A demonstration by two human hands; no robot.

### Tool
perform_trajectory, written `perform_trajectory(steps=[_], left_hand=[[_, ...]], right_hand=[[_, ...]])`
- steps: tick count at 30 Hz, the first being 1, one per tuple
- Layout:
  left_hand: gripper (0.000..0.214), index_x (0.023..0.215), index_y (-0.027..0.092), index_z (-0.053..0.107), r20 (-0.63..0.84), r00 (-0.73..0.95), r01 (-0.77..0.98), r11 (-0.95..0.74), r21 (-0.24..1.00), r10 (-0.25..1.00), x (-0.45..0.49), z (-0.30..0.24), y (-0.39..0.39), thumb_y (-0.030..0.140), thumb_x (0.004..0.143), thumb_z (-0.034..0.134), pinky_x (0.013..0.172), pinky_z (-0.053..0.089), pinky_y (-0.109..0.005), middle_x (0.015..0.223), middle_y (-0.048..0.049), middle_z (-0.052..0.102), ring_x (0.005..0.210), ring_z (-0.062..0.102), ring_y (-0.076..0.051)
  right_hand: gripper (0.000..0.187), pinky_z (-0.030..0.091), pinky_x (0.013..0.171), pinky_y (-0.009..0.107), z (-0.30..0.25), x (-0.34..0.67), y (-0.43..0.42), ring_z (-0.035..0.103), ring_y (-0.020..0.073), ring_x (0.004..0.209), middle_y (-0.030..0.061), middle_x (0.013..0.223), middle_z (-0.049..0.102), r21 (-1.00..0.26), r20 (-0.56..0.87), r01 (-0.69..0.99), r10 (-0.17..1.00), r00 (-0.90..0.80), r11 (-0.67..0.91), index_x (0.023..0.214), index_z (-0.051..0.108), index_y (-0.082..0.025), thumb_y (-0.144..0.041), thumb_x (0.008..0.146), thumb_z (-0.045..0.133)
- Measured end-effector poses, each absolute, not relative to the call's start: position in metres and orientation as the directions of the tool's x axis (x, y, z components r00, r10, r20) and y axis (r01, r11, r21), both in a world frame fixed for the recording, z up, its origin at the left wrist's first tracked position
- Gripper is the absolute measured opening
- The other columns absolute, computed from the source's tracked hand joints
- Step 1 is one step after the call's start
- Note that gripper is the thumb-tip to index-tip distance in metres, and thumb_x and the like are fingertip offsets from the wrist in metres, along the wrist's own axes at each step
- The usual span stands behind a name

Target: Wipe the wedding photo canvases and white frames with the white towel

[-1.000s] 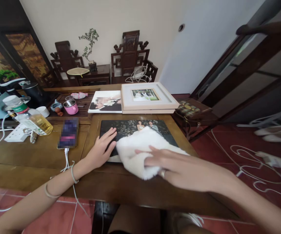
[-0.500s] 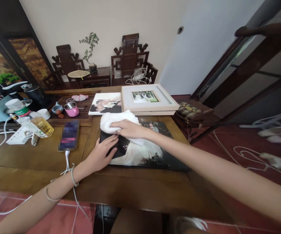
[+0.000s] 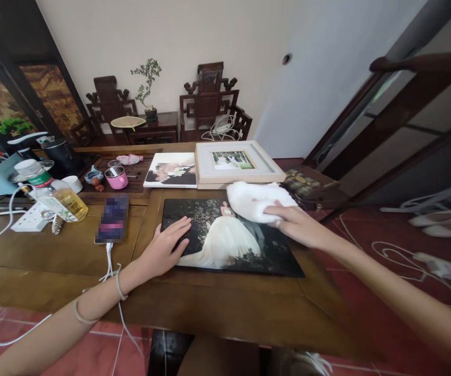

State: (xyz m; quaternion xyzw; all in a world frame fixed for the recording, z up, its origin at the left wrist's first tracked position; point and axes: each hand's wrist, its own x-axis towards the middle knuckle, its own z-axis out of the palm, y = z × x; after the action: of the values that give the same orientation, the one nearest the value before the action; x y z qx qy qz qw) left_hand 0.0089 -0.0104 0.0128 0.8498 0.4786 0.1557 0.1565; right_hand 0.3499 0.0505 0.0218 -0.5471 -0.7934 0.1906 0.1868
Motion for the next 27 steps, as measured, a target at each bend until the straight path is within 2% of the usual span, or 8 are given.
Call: perform_trajectory(steps=[2, 5, 9, 12, 16, 19, 23, 27], left_hand=[[0.043, 0.142, 0.022, 0.039, 0.124, 0.489, 0.763, -0.492, 0.42, 0.863, 0.009, 0.012, -0.01, 0.028, 0.1, 0.033, 0.109, 0.026, -0.058, 0.151, -0.0112, 0.037, 0.142, 0.03, -0.023], [0.043, 0.142, 0.02, 0.039, 0.134, 0.491, 0.759, -0.498, 0.419, 0.861, 0.009, 0.012, -0.009, 0.028, 0.1, 0.032, 0.109, 0.026, -0.057, 0.152, -0.0118, 0.034, 0.144, 0.024, -0.023], [0.044, 0.143, 0.022, 0.037, 0.11, 0.488, 0.773, -0.487, 0.407, 0.866, 0.009, 0.012, -0.007, 0.029, 0.1, 0.033, 0.109, 0.024, -0.059, 0.152, -0.0119, 0.034, 0.143, 0.026, -0.023], [0.044, 0.143, 0.022, 0.037, 0.098, 0.483, 0.778, -0.478, 0.408, 0.87, 0.009, 0.013, -0.007, 0.03, 0.1, 0.034, 0.109, 0.025, -0.06, 0.152, -0.0118, 0.033, 0.142, 0.028, -0.024], [0.045, 0.144, 0.023, 0.036, 0.096, 0.477, 0.781, -0.471, 0.409, 0.874, 0.008, 0.013, -0.006, 0.032, 0.1, 0.034, 0.109, 0.025, -0.059, 0.153, -0.0111, 0.032, 0.142, 0.028, -0.024], [0.044, 0.143, 0.023, 0.036, 0.107, 0.486, 0.773, -0.484, 0.409, 0.867, 0.007, 0.012, -0.006, 0.031, 0.1, 0.033, 0.11, 0.026, -0.056, 0.153, -0.0113, 0.033, 0.143, 0.028, -0.023], [0.044, 0.143, 0.022, 0.038, 0.116, 0.491, 0.767, -0.491, 0.413, 0.864, 0.006, 0.012, -0.005, 0.03, 0.1, 0.031, 0.111, 0.025, -0.055, 0.152, -0.0117, 0.035, 0.142, 0.029, -0.023], [0.044, 0.143, 0.022, 0.037, 0.112, 0.489, 0.77, -0.489, 0.41, 0.865, 0.006, 0.012, -0.005, 0.03, 0.1, 0.031, 0.11, 0.025, -0.056, 0.152, -0.0117, 0.034, 0.142, 0.029, -0.023]], right_hand=[[0.03, 0.03, 0.112, 0.057, 0.023, 0.355, 0.029, 0.047, 0.0346, 0.131, 0.0025, 0.12, 0.069, -0.513, 0.054, 0.773, 0.914, -0.403, 0.372, 0.091, 0.069, -0.025, -0.022, 0.07, 0.047], [0.031, 0.024, 0.115, 0.058, 0.036, 0.352, -0.013, 0.033, 0.0334, 0.14, 0.0002, 0.145, 0.049, -0.544, -0.028, 0.719, 0.846, -0.532, 0.434, 0.09, 0.069, -0.024, -0.016, 0.07, 0.048], [0.05, 0.021, 0.118, 0.052, 0.06, 0.339, -0.054, 0.026, 0.0275, 0.143, -0.0048, 0.148, 0.045, -0.6, -0.164, 0.656, 0.733, -0.661, 0.458, 0.104, 0.07, -0.03, -0.006, 0.066, 0.046], [0.054, 0.023, 0.118, 0.051, 0.069, 0.331, -0.054, 0.032, 0.0268, 0.141, -0.0046, 0.141, 0.053, -0.603, -0.204, 0.652, 0.701, -0.683, 0.46, 0.106, 0.069, -0.03, -0.006, 0.065, 0.044], [0.037, 0.024, 0.116, 0.053, 0.064, 0.329, -0.015, 0.051, 0.0304, 0.129, 0.001, 0.114, 0.071, -0.56, -0.111, 0.674, 0.763, -0.637, 0.482, 0.091, 0.07, -0.024, -0.011, 0.068, 0.043], [0.031, 0.027, 0.114, 0.056, 0.053, 0.331, 0.025, 0.063, 0.0312, 0.108, 0.0029, 0.101, 0.073, -0.5, -0.012, 0.713, 0.819, -0.574, 0.492, 0.088, 0.069, -0.022, -0.016, 0.069, 0.045], [0.04, 0.029, 0.11, 0.057, 0.039, 0.33, 0.06, 0.061, 0.031, 0.11, 0.0065, 0.109, 0.072, -0.425, 0.099, 0.749, 0.849, -0.519, 0.508, 0.098, 0.068, -0.019, -0.014, 0.068, 0.043], [0.043, 0.017, 0.113, 0.062, 0.032, 0.328, 0.049, 0.042, 0.0314, 0.136, 0.0117, 0.13, 0.062, -0.397, 0.173, 0.704, 0.801, -0.573, 0.589, 0.1, 0.066, -0.018, -0.01, 0.066, 0.042]])
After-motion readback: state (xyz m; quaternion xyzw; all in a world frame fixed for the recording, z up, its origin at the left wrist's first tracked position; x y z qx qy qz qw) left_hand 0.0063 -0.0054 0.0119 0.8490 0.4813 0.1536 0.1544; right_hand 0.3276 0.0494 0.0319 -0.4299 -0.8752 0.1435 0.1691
